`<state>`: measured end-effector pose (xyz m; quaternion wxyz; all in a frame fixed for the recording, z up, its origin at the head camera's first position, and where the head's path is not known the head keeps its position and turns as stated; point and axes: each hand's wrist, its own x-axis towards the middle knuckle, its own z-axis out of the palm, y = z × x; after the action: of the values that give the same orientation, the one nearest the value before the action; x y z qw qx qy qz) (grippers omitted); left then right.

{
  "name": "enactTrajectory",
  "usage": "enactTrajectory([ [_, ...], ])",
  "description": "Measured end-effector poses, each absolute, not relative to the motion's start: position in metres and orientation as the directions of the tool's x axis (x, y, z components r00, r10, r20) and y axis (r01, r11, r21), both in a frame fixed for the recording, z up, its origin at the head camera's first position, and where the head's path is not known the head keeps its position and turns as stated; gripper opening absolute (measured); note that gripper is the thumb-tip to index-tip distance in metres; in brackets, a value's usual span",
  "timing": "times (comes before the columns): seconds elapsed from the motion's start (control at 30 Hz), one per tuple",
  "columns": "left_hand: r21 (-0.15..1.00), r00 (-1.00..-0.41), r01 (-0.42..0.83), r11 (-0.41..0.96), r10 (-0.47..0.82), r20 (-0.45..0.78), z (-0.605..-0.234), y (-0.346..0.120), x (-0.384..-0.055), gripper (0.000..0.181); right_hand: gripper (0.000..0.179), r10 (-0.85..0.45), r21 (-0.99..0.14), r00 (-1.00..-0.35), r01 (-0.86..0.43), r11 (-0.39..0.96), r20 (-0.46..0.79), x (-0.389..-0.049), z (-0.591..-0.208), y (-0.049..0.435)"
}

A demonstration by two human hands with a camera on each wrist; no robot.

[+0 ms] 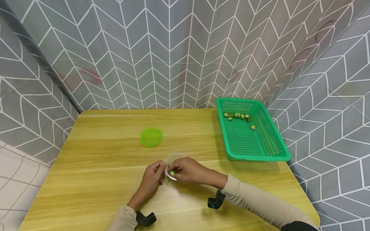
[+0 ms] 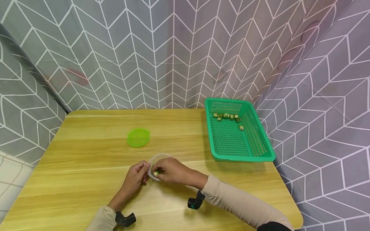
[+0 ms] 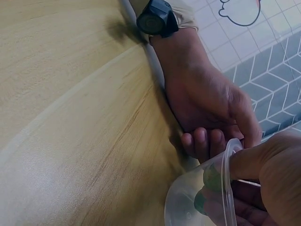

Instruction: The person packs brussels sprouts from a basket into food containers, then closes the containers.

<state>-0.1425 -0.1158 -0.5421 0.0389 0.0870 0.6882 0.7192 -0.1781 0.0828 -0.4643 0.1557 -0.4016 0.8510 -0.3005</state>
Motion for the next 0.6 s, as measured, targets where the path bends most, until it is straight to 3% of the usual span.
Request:
enactTrajectory([
  [0.6, 0.996, -0.979, 0.076, -0.041, 0.187, 0.082, -0.5422, -0.1170, -0.1419, 0.037, 0.016, -0.790, -0.656, -0.611, -0.612, 0.443, 0.037, -0.1773, -0.4675, 0.0845],
])
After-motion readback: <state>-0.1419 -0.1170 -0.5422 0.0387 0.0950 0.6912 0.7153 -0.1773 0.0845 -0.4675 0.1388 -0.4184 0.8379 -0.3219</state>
